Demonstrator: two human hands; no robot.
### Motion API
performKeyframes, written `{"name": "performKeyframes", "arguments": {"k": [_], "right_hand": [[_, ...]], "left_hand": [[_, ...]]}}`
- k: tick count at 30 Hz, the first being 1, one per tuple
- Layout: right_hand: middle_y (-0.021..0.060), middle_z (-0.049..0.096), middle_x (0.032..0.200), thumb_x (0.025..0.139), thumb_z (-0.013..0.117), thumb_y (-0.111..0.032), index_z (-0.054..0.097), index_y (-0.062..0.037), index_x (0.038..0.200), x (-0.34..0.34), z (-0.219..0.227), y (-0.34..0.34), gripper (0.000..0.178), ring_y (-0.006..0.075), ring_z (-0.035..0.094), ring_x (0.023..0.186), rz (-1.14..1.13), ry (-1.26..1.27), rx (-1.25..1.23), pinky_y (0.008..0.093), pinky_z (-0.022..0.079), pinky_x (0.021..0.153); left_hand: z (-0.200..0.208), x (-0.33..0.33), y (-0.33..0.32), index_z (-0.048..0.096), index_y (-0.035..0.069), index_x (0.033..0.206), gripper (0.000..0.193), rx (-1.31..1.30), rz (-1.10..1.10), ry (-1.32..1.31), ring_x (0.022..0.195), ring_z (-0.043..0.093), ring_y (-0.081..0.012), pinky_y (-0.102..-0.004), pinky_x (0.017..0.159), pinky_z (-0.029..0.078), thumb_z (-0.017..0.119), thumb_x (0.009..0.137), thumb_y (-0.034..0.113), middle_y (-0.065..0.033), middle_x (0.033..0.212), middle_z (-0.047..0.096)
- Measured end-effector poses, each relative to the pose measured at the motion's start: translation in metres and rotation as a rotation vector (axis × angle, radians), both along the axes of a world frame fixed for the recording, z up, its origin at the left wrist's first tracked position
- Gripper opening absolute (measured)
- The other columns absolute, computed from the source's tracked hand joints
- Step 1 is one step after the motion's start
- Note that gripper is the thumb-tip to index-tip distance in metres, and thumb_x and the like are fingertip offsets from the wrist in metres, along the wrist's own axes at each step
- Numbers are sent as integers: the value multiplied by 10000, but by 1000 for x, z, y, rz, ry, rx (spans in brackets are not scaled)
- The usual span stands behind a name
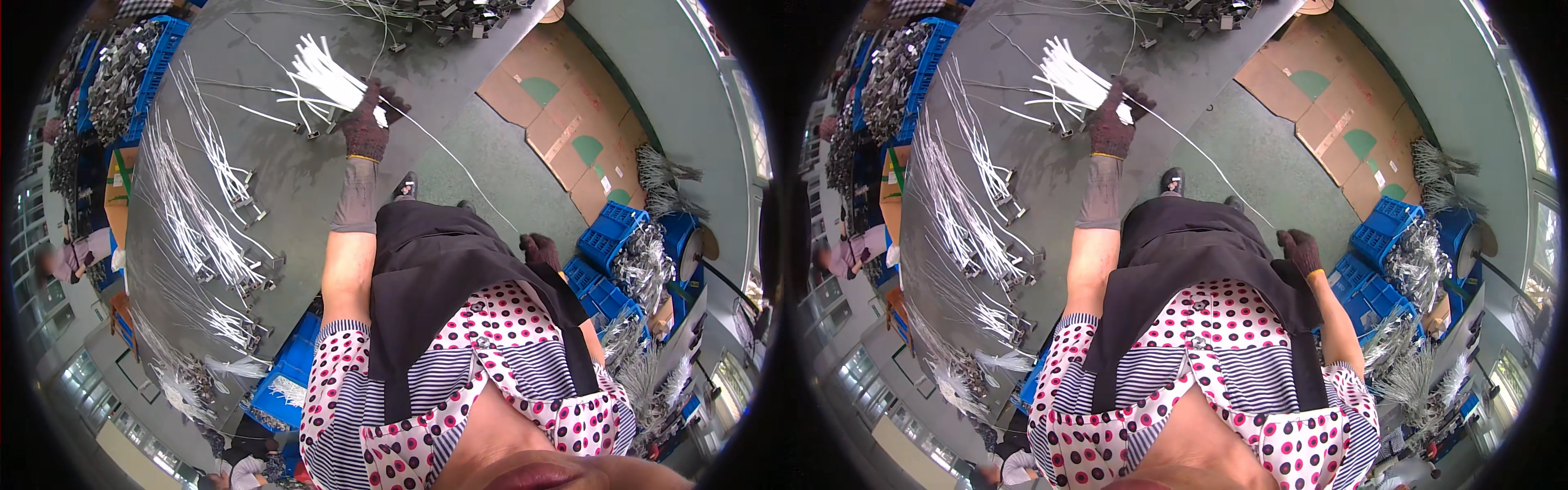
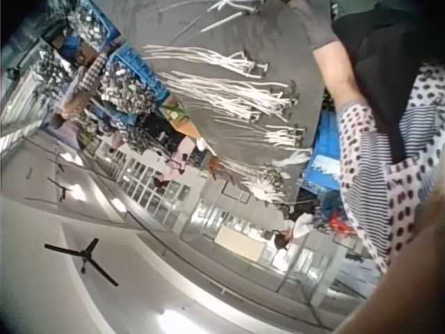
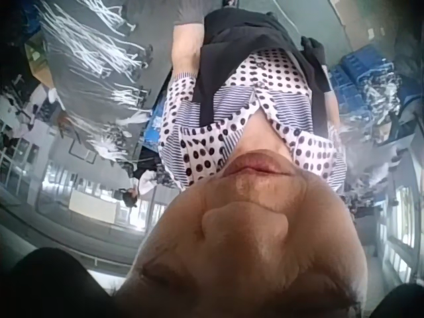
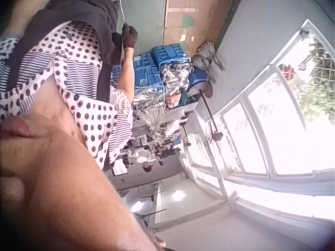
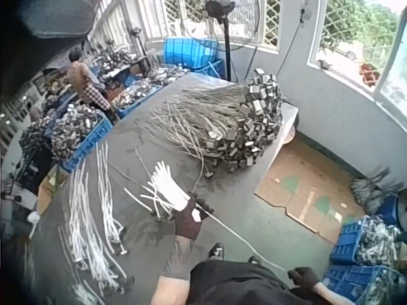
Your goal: Assembling wiring harnesses by attaching bundles of white wires to cable components.
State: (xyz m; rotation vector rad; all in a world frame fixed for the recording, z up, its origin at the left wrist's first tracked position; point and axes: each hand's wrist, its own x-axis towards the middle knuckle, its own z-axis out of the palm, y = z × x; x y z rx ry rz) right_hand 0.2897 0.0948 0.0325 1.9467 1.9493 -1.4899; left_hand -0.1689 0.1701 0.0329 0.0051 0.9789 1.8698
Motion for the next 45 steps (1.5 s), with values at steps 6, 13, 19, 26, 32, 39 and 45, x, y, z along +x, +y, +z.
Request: {"name": "performKeyframes", "arguments": {"k": [6, 13, 19, 26, 32, 39, 45], "right_hand": [[83, 610, 655, 893, 626, -384, 693, 18, 922, -112, -18, 55, 408, 149, 566, 587, -5, 165, -82, 317, 461, 566], [88, 639, 702, 899, 605, -439, 700, 1, 986, -199, 3, 80, 459, 151, 593, 630, 30, 275, -218, 317, 485, 560], [133, 686, 944, 955, 477, -526, 567, 11, 1203, -295, 36, 121, 598, 194, 667, 726, 5, 484, -168, 322, 521, 515], [183, 684, 1096, 950, 406, -628, 524, 30, 1223, -420, 59, 164, 722, 272, 688, 840, 114, 382, -26, 414, 557, 600], [238, 623, 1199, 1012, 394, -390, 510, -128, 1362, -444, 57, 197, 453, 400, 643, 1069, 566, -190, 369, 525, 527, 859], [189, 695, 1066, 910, 523, -290, 699, -99, 1097, -438, -5, 215, 320, 345, 669, 1013, 175, 54, 432, 449, 525, 841], [42, 659, 768, 956, 608, -244, 682, -59, 1131, -364, 14, 162, 266, 147, 607, 722, 126, 597, 333, 301, 500, 682]], "left_hand": [[15, 59, -31, 597, -42, 1136, 309, -137, -373, 117, 698, 701, -281, -441, 621, 629, 667, 915, 162, -148, 860, 682], [18, 3, -26, 701, 25, 909, 177, -191, -132, 511, 692, 666, -144, -293, 613, 565, 648, 935, 191, -74, 815, 701], [-16, -43, -35, 709, 166, 946, 82, -336, -168, 1327, 757, 649, -129, -309, 674, 540, 635, 918, 186, -32, 861, 689], [-5, -31, -24, 657, 133, 1196, 290, -269, -149, 1074, 866, 663, -188, -334, 775, 508, 544, 929, 113, -83, 967, 689], [6, -66, -19, 725, -14, 868, 365, -714, -107, 674, 696, 670, -154, -334, 659, 518, 743, 837, 350, -66, 780, 713], [-10, -106, -42, 734, 11, 825, 262, -877, 14, 903, 542, 626, -158, -337, 524, 501, 722, 830, 273, -61, 662, 673], [24, -63, -21, 648, 9, 1003, 204, -393, 15, 360, 546, 601, -130, -283, 471, 505, 708, 892, 170, -81, 749, 663]]}}
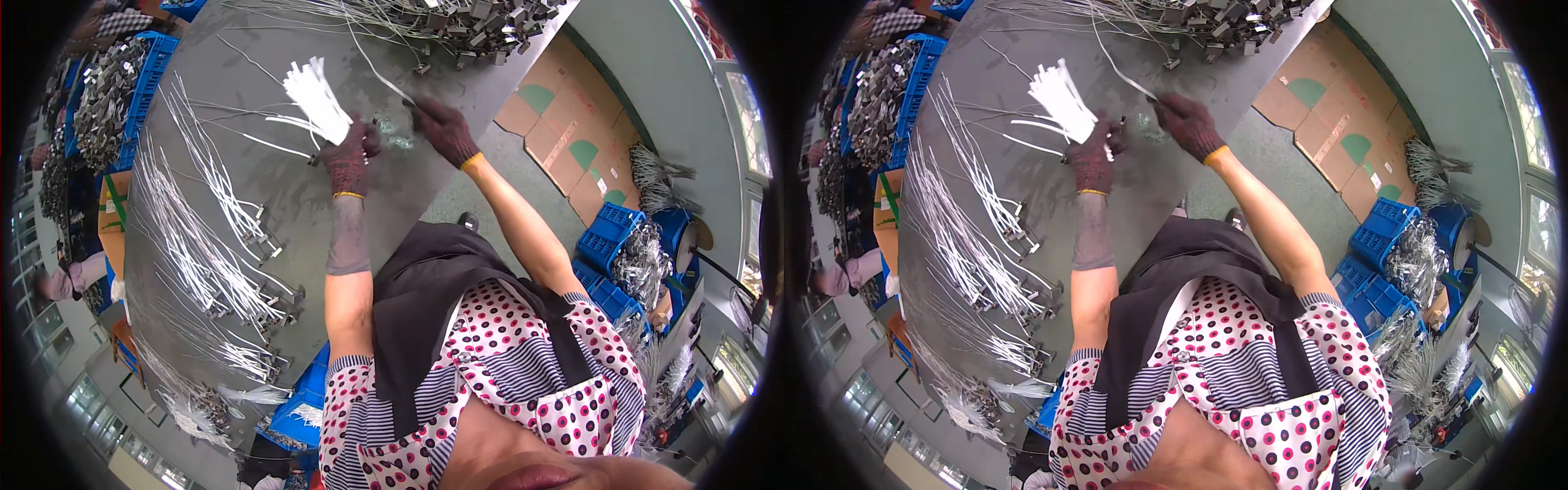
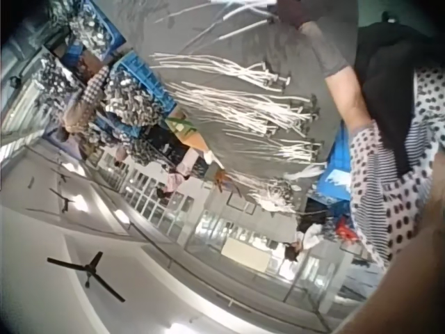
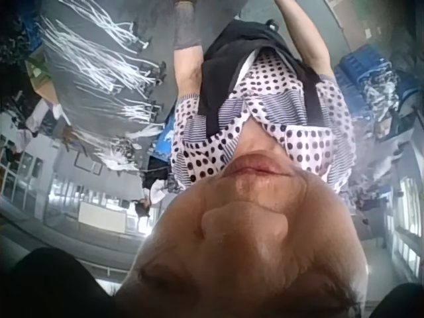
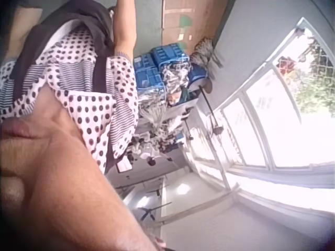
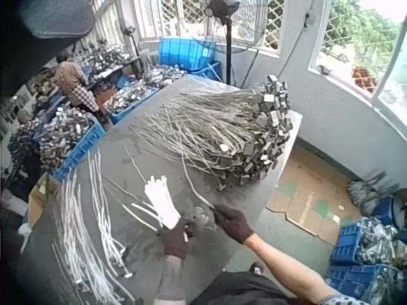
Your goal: Assembling wiring harnesses by attaching bundles of white wires to cable components.
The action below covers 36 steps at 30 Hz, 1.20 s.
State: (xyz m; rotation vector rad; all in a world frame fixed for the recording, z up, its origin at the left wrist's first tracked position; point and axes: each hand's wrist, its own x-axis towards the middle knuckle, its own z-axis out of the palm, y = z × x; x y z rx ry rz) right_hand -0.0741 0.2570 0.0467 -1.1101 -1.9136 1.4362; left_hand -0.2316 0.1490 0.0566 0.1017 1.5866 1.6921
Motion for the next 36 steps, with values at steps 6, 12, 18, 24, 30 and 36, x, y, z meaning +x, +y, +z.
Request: {"name": "performKeyframes", "arguments": {"k": [6, 12, 18, 24, 30, 36], "right_hand": [[-8, 580, 704, 1000, 559, -247, 698, -40, 1117, 142, -2, -77, 275, 71, 472, 593, 73, -148, -471, 246, 431, 557], [69, 602, 647, 950, 555, -423, 685, 14, 872, 291, -47, -153, 463, 154, 553, 598, -59, -526, -437, 336, 473, 581], [182, 670, 804, 837, 621, -263, 688, -46, 938, 356, -28, -198, 248, 334, 640, 744, -84, -587, -186, 398, 506, 722], [180, 662, 790, 828, 628, -222, 680, -32, 905, 375, -24, -204, 212, 332, 635, 752, -184, -705, -212, 399, 503, 716], [85, 641, 654, 848, 656, -360, 700, 23, 868, 343, -48, -152, 386, 157, 576, 584, -241, -516, -406, 331, 479, 569], [115, 646, 688, 850, 658, -375, 703, 0, 871, 359, -56, -139, 378, 209, 587, 615, -156, -606, -358, 344, 474, 602]], "left_hand": [[-43, 43, 35, 594, 3, 1114, 246, 320, -232, -621, 921, 649, -314, -574, 889, 566, 670, 903, 104, -169, 1005, 647], [-40, 54, 42, 630, 32, 1000, 180, 305, -84, -613, 826, 664, -289, -557, 800, 596, 700, 903, 167, -129, 890, 663], [-17, 44, 42, 622, 77, 1003, 235, 436, 17, -437, 737, 643, -268, -547, 758, 590, 712, 905, 271, -102, 852, 636], [-14, 45, 32, 602, 68, 1075, 274, 412, 74, -398, 730, 642, -267, -524, 747, 595, 696, 919, 273, -106, 865, 634], [-9, 64, 7, 618, 67, 1089, 246, 346, -99, -383, 793, 660, -272, -526, 793, 589, 689, 925, 236, -110, 913, 655], [-14, 20, -17, 610, 57, 1134, 277, 493, 93, -318, 812, 683, -280, -497, 808, 593, 675, 936, 240, -115, 950, 668]]}}
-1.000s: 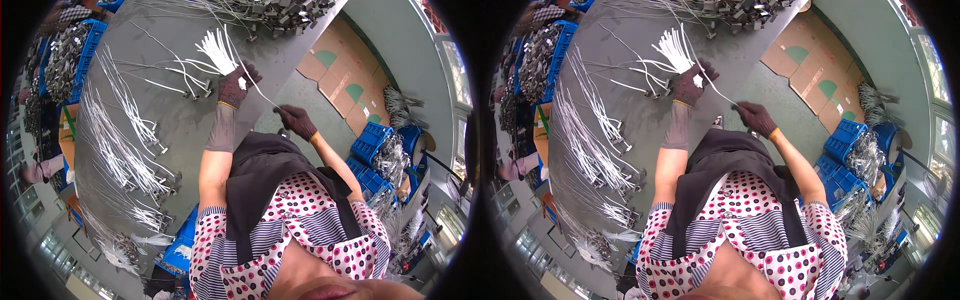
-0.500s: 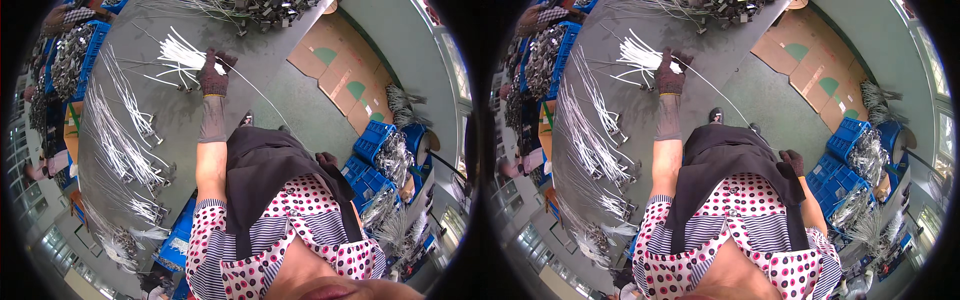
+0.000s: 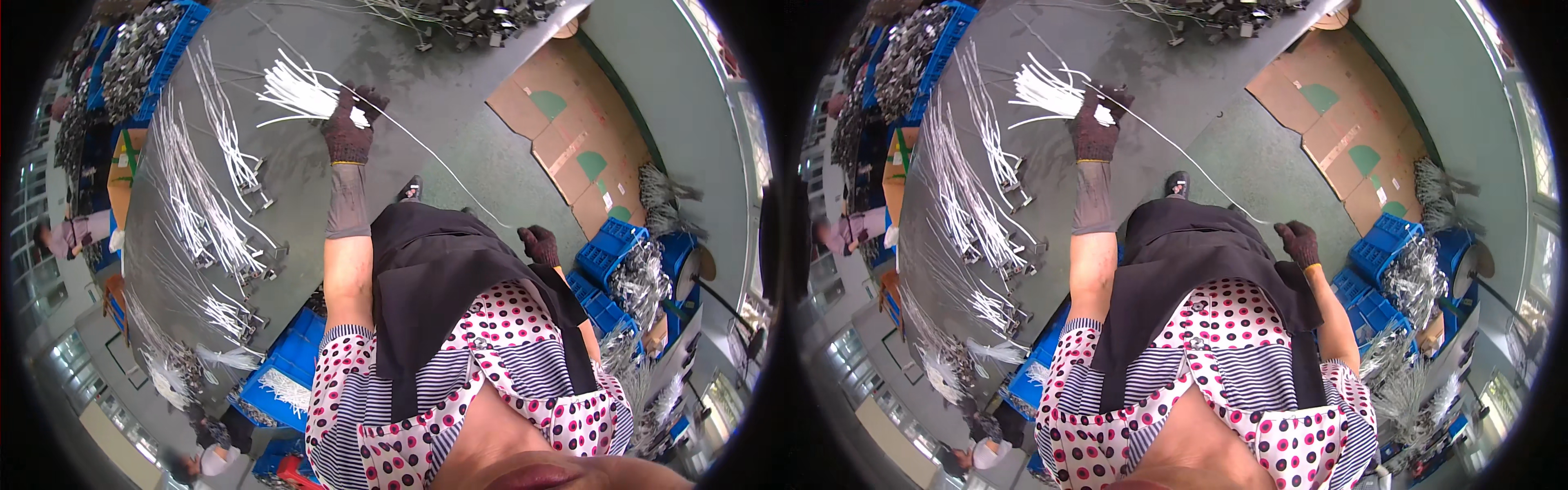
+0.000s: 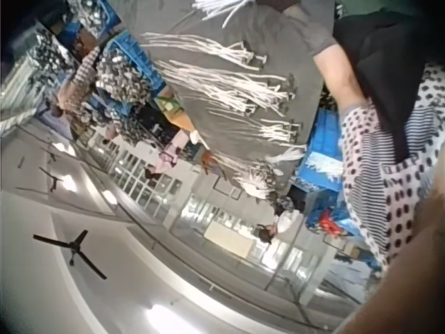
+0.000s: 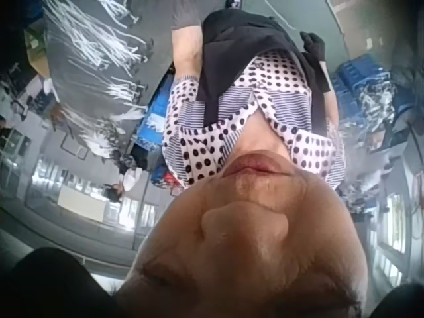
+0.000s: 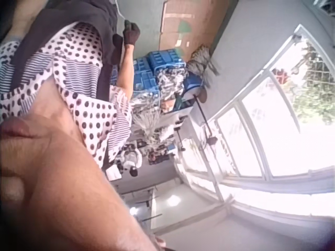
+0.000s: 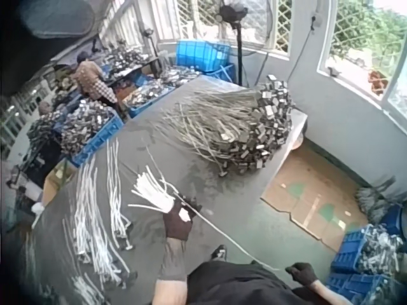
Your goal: Assembling wiring harnesses by attaching bundles of white wires to cable components.
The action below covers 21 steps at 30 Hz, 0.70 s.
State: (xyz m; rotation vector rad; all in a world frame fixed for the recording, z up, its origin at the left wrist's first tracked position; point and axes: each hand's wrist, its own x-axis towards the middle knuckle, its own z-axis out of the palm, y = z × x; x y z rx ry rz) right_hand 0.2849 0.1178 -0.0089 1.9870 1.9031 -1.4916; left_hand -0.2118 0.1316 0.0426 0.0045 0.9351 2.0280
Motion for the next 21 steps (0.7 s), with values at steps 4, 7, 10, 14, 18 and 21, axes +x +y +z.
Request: {"name": "performKeyframes", "arguments": {"k": [4, 7, 10, 14, 18, 21], "right_hand": [[179, 675, 778, 828, 673, -340, 705, -20, 897, 10, 25, -23, 328, 337, 643, 761, 91, -84, 66, 390, 506, 718], [182, 666, 773, 814, 681, -316, 704, -18, 909, 1, 31, -28, 314, 337, 641, 766, 135, -91, 100, 389, 507, 718], [169, 664, 746, 830, 682, -333, 709, -15, 907, -17, 23, -14, 329, 294, 631, 706, 187, 40, 181, 377, 504, 692], [146, 662, 689, 846, 689, -434, 712, 16, 861, -86, 0, 29, 451, 207, 617, 621, 75, 27, -4, 356, 492, 640], [129, 628, 637, 857, 660, -487, 703, 17, 809, -190, 25, 62, 509, 197, 591, 592, 77, 111, -13, 369, 473, 611], [72, 609, 618, 892, 649, -472, 696, 11, 808, -255, 51, 59, 492, 135, 536, 510, -1, 364, -54, 328, 447, 513]], "left_hand": [[24, -7, -12, 654, 51, 1075, 208, -139, 155, 59, 859, 670, -225, -461, 811, 584, 668, 935, 204, -80, 903, 664], [21, -5, -21, 644, 46, 1094, 220, -146, 139, 140, 871, 672, -243, -474, 801, 587, 658, 943, 206, -86, 915, 661], [19, 2, -24, 629, 43, 1119, 237, -150, 32, 66, 869, 673, -267, -495, 789, 591, 640, 956, 216, -100, 945, 659], [-9, 16, -30, 616, 11, 1127, 304, -97, -240, 39, 802, 696, -314, -472, 661, 620, 685, 921, 225, -155, 977, 672], [8, 50, -30, 579, 33, 1196, 374, -185, -503, 27, 897, 688, -335, -436, 675, 606, 646, 947, 304, -130, 1015, 673], [18, 69, -20, 580, -32, 1116, 336, -72, -294, -70, 742, 681, -283, -416, 619, 594, 688, 915, 214, -164, 895, 673]]}}
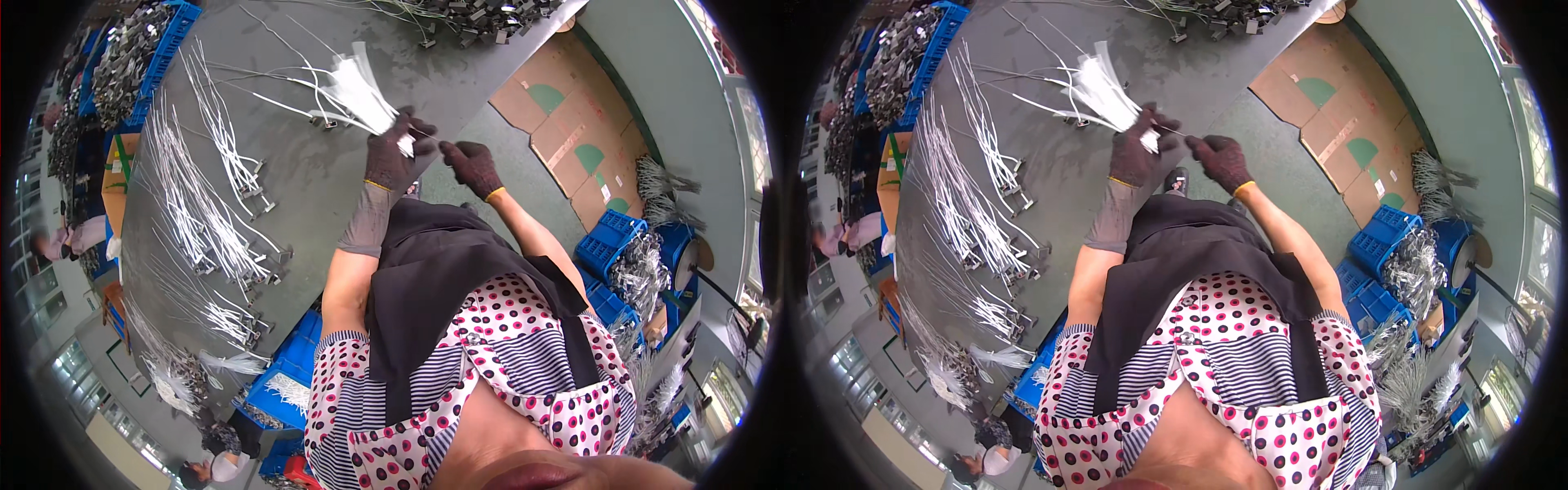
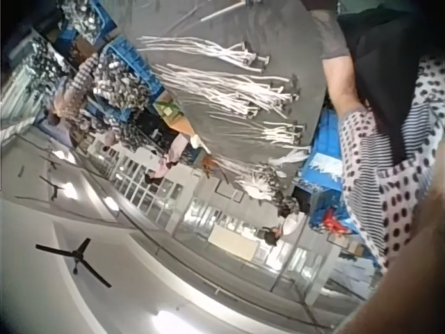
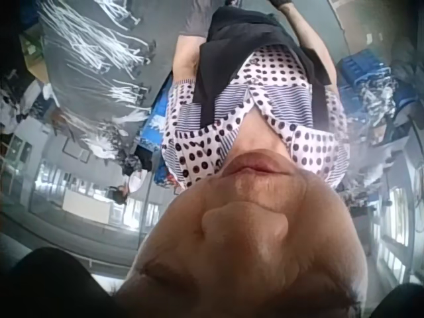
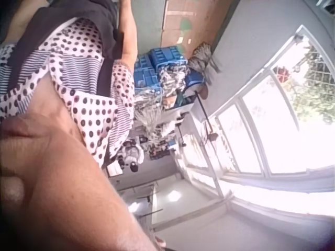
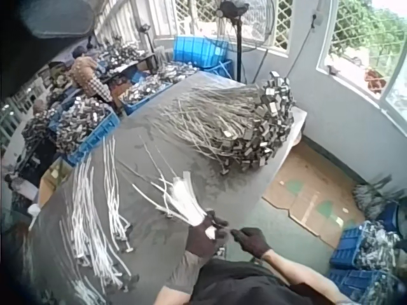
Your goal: Assembling wiring harnesses by attaching bundles of white wires to cable components.
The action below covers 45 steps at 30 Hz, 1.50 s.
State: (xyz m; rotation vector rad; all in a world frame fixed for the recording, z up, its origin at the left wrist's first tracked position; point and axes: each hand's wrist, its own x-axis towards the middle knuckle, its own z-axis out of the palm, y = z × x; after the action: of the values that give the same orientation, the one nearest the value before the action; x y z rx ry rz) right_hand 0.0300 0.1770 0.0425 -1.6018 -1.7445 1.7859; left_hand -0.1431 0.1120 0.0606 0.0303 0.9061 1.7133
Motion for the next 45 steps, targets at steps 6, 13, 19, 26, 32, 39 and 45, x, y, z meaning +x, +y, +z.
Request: {"name": "performKeyframes", "arguments": {"k": [6, 13, 19, 26, 32, 39, 45], "right_hand": [[45, 596, 615, 920, 633, -396, 703, -19, 833, -40, 26, -19, 393, 112, 523, 506, 100, 183, -89, 286, 436, 481], [90, 687, 811, 911, 607, -396, 677, 5, 1039, -68, 9, 18, 427, 155, 635, 676, -334, 272, -282, 312, 488, 573], [176, 711, 974, 910, 592, -416, 659, 26, 1102, -163, 13, 52, 487, 248, 681, 859, -405, 357, -94, 364, 523, 741], [225, 670, 1086, 908, 596, -403, 630, -52, 1162, -194, 19, 104, 435, 410, 650, 986, -35, -66, 743, 468, 508, 867], [219, 671, 1013, 896, 573, -397, 642, -91, 1110, -181, 11, 171, 379, 385, 638, 1006, 134, -661, 915, 483, 499, 872], [169, 694, 952, 862, 626, -307, 674, -100, 989, -139, -10, 151, 248, 396, 661, 888, 193, -319, 865, 466, 528, 771], [147, 713, 975, 880, 626, -194, 684, -97, 1096, -57, -2, 99, 244, 305, 699, 845, 146, 188, 676, 380, 549, 743]], "left_hand": [[-2, -51, 20, 609, -12, 984, 211, -149, 299, 401, 521, 624, -204, -322, 410, 533, 694, 905, 164, -114, 716, 646], [-1, -99, 22, 652, -6, 890, 180, -278, 376, 353, 679, 679, -209, -356, 567, 579, 719, 860, 158, -96, 795, 666], [-12, -54, 39, 681, -25, 1083, 247, -229, 129, 701, 841, 639, -132, -288, 770, 534, 710, 882, 116, -48, 960, 681], [-4, -102, 45, 702, -33, 994, 380, -841, -8, 950, 764, 673, -168, -328, 705, 516, 712, 875, 327, -132, 838, 715], [-49, -155, 3, 696, -12, 930, 248, -696, 542, 1075, 586, 622, -172, -337, 529, 486, 681, 895, 233, -49, 682, 652], [4, -117, 4, 654, -8, 911, 258, -462, 433, 553, 547, 564, -126, -284, 455, 470, 723, 871, 237, -67, 707, 631], [-12, -60, 46, 602, 73, 893, 245, -345, 138, 204, 538, 477, -89, -261, 469, 356, 716, 855, 287, -10, 720, 558]]}}
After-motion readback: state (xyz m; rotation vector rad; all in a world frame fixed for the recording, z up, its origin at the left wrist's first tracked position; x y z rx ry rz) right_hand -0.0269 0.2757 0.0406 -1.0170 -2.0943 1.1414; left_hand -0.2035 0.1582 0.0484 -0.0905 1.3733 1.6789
